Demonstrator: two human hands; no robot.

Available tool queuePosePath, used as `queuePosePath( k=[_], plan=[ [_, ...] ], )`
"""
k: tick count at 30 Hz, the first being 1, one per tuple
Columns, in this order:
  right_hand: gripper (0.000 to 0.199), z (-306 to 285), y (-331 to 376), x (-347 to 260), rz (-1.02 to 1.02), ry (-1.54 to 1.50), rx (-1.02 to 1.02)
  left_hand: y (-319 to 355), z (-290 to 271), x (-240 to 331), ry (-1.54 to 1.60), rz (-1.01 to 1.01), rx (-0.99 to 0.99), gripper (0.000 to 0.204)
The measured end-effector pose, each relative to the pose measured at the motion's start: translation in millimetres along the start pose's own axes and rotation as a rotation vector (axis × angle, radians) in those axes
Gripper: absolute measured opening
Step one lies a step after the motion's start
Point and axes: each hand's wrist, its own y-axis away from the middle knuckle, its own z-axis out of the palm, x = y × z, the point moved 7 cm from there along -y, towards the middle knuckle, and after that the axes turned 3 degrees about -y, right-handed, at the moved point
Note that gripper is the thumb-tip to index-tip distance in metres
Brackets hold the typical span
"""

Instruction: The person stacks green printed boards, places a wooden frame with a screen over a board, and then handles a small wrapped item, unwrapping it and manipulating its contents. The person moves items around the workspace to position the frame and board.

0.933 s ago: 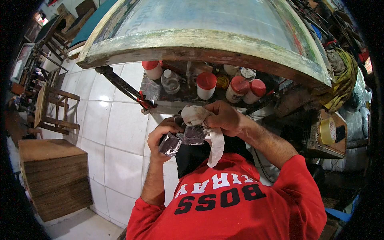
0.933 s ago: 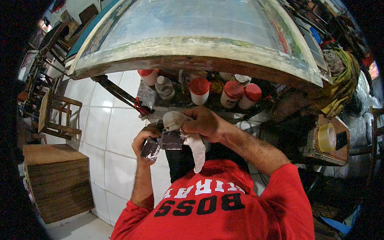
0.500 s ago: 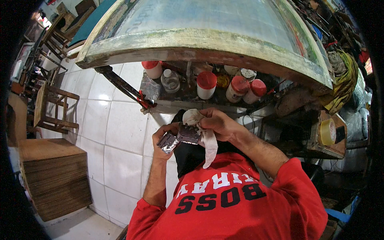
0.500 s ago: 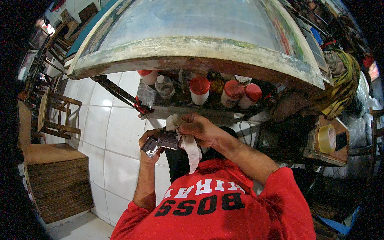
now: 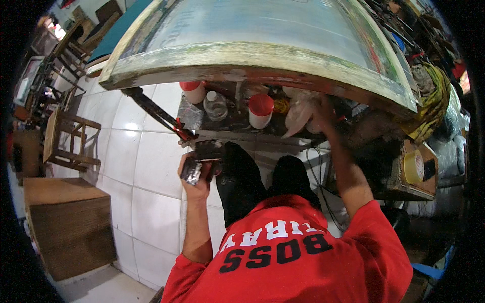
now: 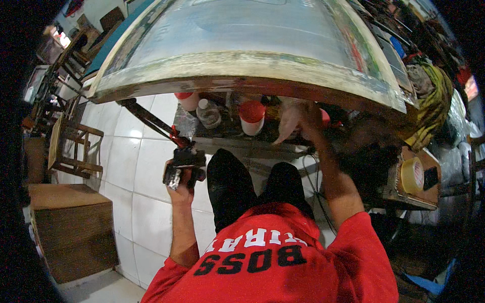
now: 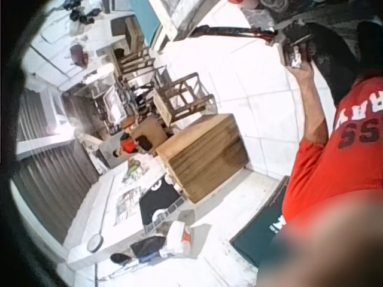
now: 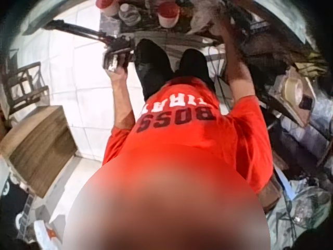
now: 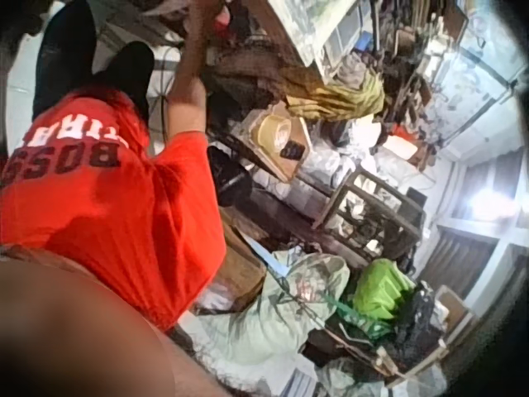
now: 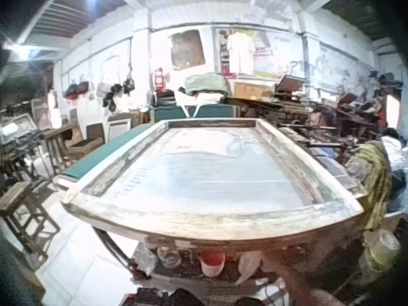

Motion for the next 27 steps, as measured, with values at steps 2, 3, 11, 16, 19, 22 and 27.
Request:
queuePosePath(
  k=[2,3,11,16,19,22,27],
  plan=[
    [0.049,-3,-21,17,0.034,0.437,-0.084,1,0,-6,-0.034,-0.034,0.039,0.033],
    [0.049,1,-26,21,0.041,0.666,-0.196,1,6,-1,-0.178,0.066,-0.016,0.035],
    [0.026,42,83,-143,-0.454,-0.308,-0.451,8,24,8,-0.252,0.169,-0.15,0.029],
    [0.023,28,121,-229,-0.701,-0.196,-0.561,13,55,31,-0.246,0.378,-0.377,0.024],
    [0.024,20,127,-244,-0.759,-0.157,-0.619,15,61,37,-0.215,0.26,-0.344,0.022],
    [0.024,21,129,-244,-0.763,-0.108,-0.664,19,71,46,-0.237,0.283,-0.408,0.021],
    [0.023,27,130,-237,-0.741,0.024,-0.691,21,80,56,-0.406,0.395,-0.463,0.022]
  ],
)
